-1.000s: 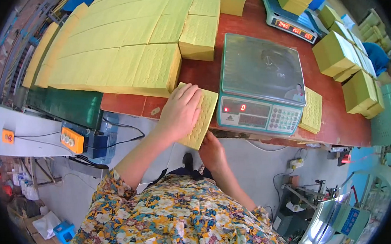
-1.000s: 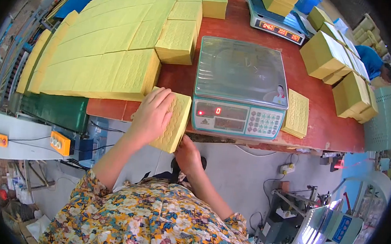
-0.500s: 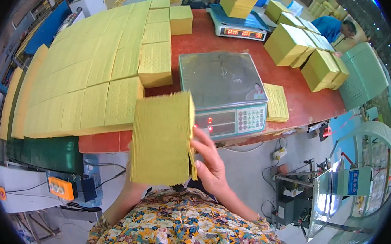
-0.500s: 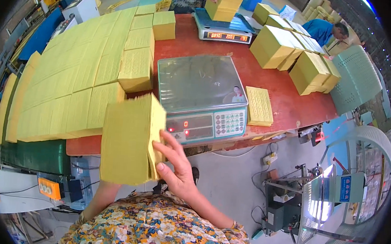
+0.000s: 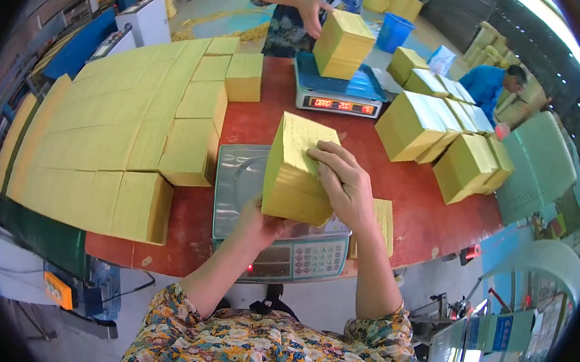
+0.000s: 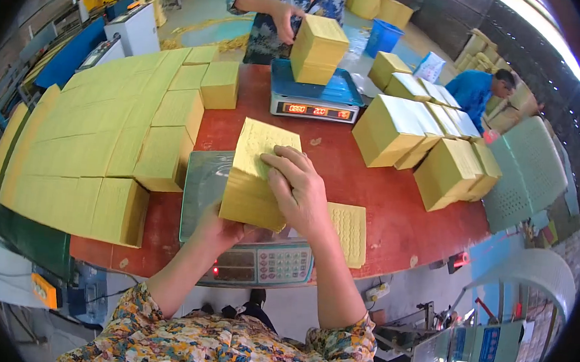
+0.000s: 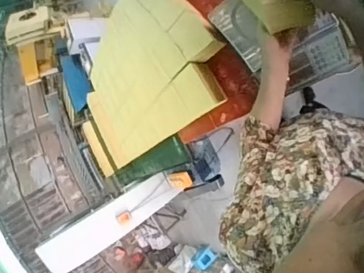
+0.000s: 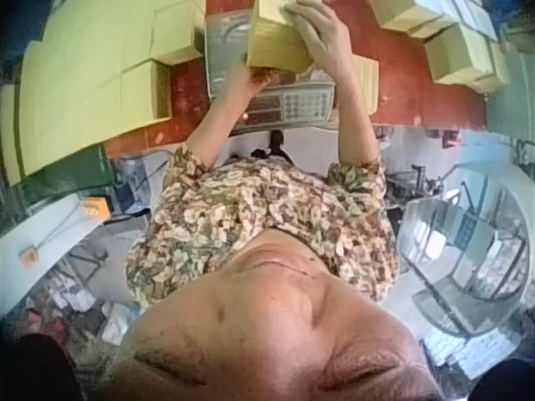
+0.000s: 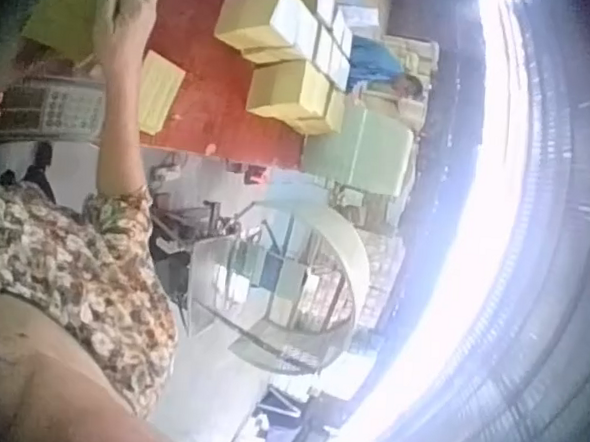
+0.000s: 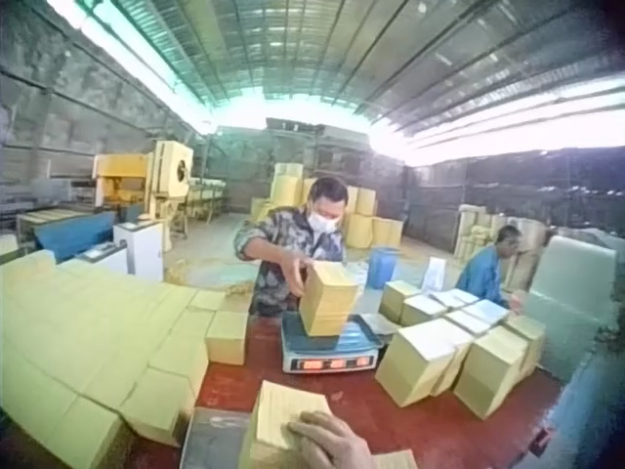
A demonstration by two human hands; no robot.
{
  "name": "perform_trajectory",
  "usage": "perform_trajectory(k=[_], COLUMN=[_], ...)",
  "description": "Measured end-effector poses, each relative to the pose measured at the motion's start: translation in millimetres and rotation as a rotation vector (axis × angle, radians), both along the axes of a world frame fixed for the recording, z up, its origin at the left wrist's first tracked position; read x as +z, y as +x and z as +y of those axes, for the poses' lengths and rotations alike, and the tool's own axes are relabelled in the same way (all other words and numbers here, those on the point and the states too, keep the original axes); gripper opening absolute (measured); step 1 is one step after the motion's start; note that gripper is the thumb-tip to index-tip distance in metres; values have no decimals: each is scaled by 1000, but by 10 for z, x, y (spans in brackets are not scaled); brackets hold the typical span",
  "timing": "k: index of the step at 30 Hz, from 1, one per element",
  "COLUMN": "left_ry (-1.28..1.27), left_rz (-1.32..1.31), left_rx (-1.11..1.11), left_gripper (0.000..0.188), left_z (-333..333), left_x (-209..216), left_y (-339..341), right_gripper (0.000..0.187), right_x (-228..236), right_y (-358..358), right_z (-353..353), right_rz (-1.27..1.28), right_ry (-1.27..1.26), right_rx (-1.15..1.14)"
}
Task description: Weighing stacks of yellow paper on a digital scale and trimming the edges with scissors.
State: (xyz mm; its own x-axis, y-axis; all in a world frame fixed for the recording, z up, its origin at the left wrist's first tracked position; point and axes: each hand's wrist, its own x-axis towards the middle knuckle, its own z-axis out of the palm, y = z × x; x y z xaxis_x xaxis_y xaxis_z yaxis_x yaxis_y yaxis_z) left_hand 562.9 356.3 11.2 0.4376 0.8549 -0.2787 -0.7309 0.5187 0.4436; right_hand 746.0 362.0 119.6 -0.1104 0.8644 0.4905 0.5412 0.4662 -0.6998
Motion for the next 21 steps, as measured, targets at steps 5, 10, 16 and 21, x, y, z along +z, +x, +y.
perform_trajectory(k=[5, 10, 16, 21], left_ry=[-89, 564, 1387, 1193], left_rz=[217, 1533, 1721, 1611], left_rx=[-16, 28, 261, 452], left_gripper=[45, 34, 45, 44], left_z=[-501, -532, -254, -171], left_x=[457, 974, 900, 692], left_y=[-380, -535, -333, -982], right_gripper=[28, 32, 33, 31], right_x=[-141, -189, 186, 154], right_y=[62, 79, -94, -672], right_z=[38, -173, -302, -531], right_rz=[-89, -257, -258, -61], right_ry=[39, 72, 190, 225], right_rx=[152, 159, 54, 226])
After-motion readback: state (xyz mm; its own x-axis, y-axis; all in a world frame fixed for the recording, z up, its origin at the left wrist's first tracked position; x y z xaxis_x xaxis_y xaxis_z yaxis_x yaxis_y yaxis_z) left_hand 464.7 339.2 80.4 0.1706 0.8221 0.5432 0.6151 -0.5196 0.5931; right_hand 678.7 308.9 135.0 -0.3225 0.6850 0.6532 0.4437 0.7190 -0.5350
